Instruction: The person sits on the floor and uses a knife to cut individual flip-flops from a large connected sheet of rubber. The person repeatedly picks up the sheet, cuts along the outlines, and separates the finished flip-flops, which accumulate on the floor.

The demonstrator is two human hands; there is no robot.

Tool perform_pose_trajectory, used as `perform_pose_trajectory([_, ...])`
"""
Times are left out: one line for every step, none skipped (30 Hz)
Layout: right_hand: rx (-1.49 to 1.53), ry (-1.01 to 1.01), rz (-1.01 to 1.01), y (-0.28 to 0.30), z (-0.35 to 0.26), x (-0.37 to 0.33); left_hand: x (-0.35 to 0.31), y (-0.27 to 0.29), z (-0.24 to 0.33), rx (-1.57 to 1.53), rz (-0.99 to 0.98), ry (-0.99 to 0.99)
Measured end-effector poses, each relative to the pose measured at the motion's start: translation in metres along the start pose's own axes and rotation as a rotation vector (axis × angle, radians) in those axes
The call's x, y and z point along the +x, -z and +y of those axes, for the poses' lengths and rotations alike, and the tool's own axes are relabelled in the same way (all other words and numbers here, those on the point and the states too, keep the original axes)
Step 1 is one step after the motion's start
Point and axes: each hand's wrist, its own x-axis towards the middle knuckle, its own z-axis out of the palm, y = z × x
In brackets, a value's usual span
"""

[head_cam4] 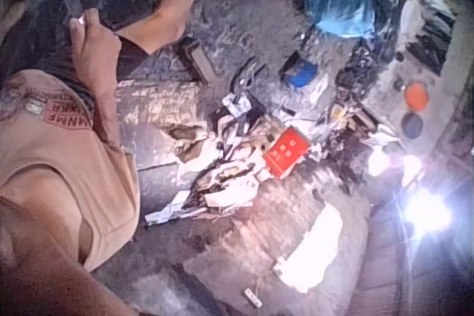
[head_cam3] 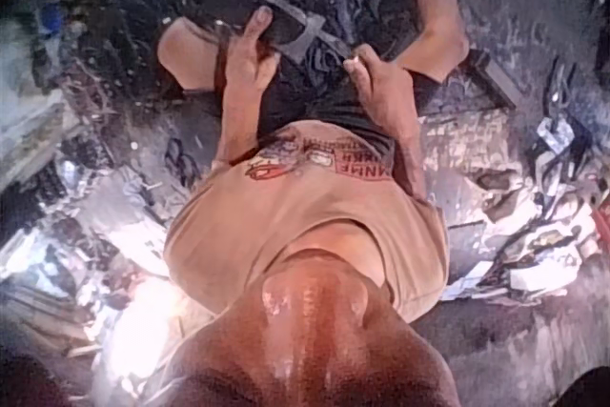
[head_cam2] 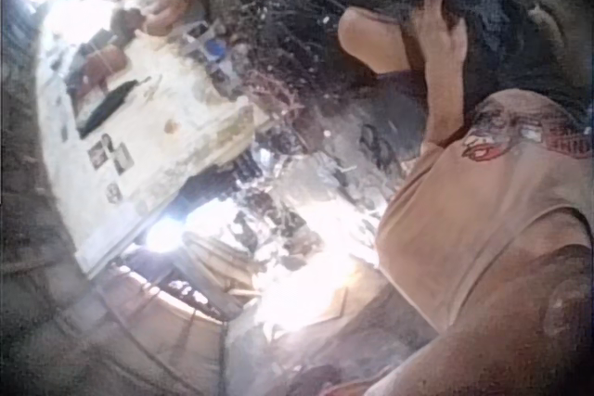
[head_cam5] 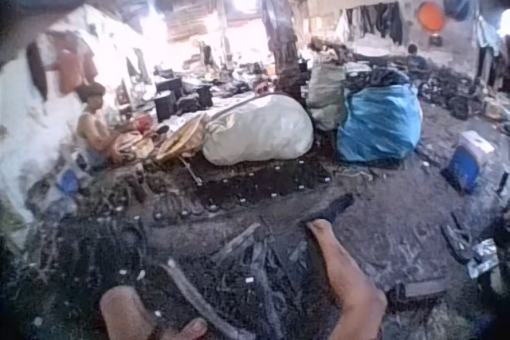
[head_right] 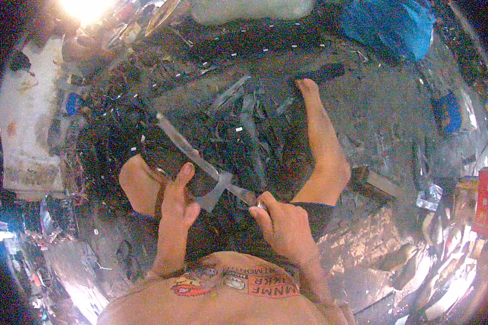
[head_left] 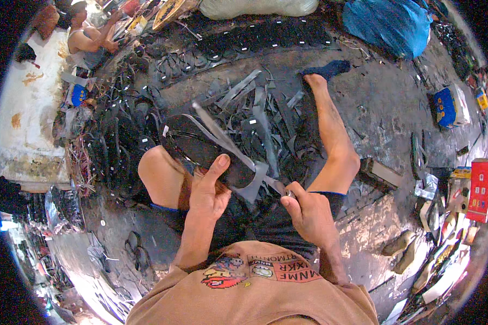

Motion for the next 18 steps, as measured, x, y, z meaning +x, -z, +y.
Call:
perform_pose_trajectory([-0.024,-0.016,-0.088,0.004,-0.001,0.004,-0.003,0.002,0.001,0.033,-0.018,-0.009])
perform_pose_trajectory([0.027,0.004,-0.121,0.006,-0.001,0.007,-0.006,0.001,0.004,0.065,-0.045,-0.015])
perform_pose_trajectory([0.052,0.019,-0.129,0.003,0.0,0.01,-0.008,0.002,0.006,0.097,-0.069,-0.022])
perform_pose_trajectory([0.077,0.035,-0.141,-0.005,0.0,0.015,-0.009,0.011,0.003,0.086,-0.047,0.029])
perform_pose_trajectory([0.107,0.062,-0.152,-0.018,-0.001,0.022,-0.009,0.026,-0.001,0.081,-0.022,0.07])
perform_pose_trajectory([0.125,0.096,-0.124,-0.028,-0.004,0.026,-0.01,0.029,-0.001,0.073,-0.002,0.11])
perform_pose_trajectory([0.179,0.091,-0.035,-0.042,-0.005,0.039,-0.015,0.029,-0.002,0.086,0.003,0.11])
perform_pose_trajectory([0.235,0.082,0.051,-0.058,-0.005,0.054,-0.025,0.021,-0.001,0.101,0.011,0.114])
perform_pose_trajectory([0.29,0.073,0.14,-0.066,-0.005,0.07,-0.032,0.017,0.001,0.116,0.015,0.115])
perform_pose_trajectory([0.327,0.02,0.197,-0.062,-0.006,0.084,-0.032,0.017,0.001,0.181,-0.018,0.081])
perform_pose_trajectory([0.369,-0.032,0.243,-0.064,-0.007,0.095,-0.03,0.016,0.003,0.207,0.017,0.036])
perform_pose_trajectory([0.328,0.012,0.339,-0.064,-0.008,0.096,-0.025,0.016,0.008,0.233,0.068,-0.006])
perform_pose_trajectory([0.383,-0.033,0.29,-0.058,-0.008,0.089,-0.022,0.017,0.011,0.262,0.115,-0.047])
perform_pose_trajectory([0.44,0.041,0.228,-0.056,-0.008,0.074,-0.022,0.015,0.009,0.401,0.232,-0.118])
perform_pose_trajectory([0.49,0.104,0.183,-0.055,-0.003,0.053,-0.026,0.009,0.015,0.433,0.222,0.005])
perform_pose_trajectory([0.468,0.117,0.133,-0.061,-0.001,0.035,-0.023,0.015,0.012,0.397,0.243,0.012])
perform_pose_trajectory([0.448,0.123,0.077,-0.068,0.001,0.017,-0.021,0.023,0.007,0.362,0.27,0.028])
perform_pose_trajectory([0.388,-0.003,-0.025,-0.068,0.002,0.002,-0.021,0.022,0.004,0.331,0.26,0.002])
